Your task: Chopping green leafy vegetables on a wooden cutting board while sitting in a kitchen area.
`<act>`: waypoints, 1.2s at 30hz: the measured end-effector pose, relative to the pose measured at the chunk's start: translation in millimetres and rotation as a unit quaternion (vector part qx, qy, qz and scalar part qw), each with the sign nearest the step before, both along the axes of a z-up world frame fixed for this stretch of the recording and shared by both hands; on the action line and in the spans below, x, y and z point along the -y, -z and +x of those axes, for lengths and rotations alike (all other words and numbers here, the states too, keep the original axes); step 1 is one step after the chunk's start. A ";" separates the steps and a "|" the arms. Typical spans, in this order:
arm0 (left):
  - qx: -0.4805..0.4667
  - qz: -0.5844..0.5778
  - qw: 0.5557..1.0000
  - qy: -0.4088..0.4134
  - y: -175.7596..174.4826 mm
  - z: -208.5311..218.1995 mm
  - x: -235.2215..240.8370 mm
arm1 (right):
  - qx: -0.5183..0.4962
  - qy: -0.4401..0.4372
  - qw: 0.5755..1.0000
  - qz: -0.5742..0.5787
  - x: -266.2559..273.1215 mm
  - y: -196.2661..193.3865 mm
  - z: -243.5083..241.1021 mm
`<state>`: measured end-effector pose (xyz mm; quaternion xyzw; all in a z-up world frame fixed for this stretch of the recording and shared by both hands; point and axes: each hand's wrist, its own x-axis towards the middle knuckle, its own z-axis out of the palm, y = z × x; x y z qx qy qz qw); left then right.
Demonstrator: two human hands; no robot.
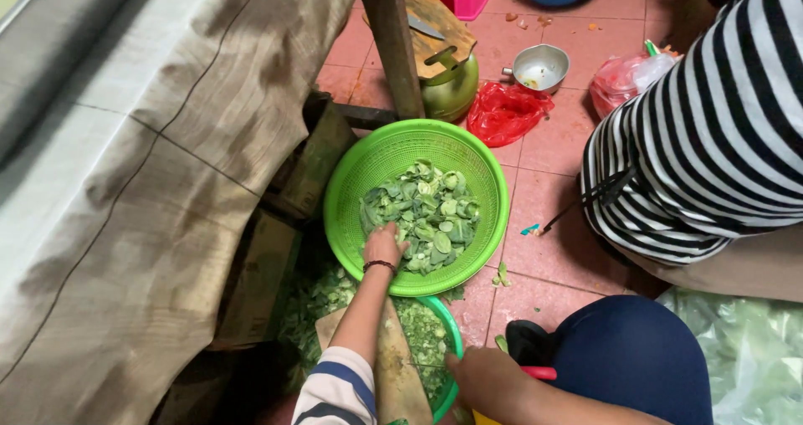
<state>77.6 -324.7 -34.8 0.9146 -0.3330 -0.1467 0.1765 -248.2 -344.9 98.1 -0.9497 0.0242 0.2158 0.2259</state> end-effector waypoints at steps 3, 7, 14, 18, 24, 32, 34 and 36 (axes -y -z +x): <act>0.075 0.076 0.993 0.057 29.1 -22.3 36.7 | -0.003 -0.015 1.000 -0.011 4.7 8.2 -5.5; 0.027 0.083 0.990 0.113 77.2 -36.5 72.0 | 0.008 -0.002 0.999 -0.037 4.7 30.8 -11.6; 0.055 0.180 0.948 0.258 143.1 -31.7 85.5 | -0.030 0.027 0.999 0.006 12.1 38.7 -17.4; 0.035 0.183 0.962 0.199 115.1 -31.0 74.0 | -0.042 0.036 0.998 0.023 4.7 38.0 -19.5; 0.016 0.163 0.962 0.218 145.1 -17.8 63.0 | -0.067 0.017 0.997 0.038 4.4 20.8 -15.6; -0.080 -0.018 0.988 0.132 16.4 -26.4 31.3 | 0.004 -0.050 0.998 -0.037 7.5 35.1 -25.2; -0.076 -0.105 0.985 0.112 -19.6 -30.3 4.3 | 0.017 -0.100 0.994 -0.049 11.8 40.8 -21.8; -0.027 -0.191 0.976 0.096 -64.4 -44.4 -35.1 | -0.015 -0.001 0.997 -0.074 12.8 51.0 -19.2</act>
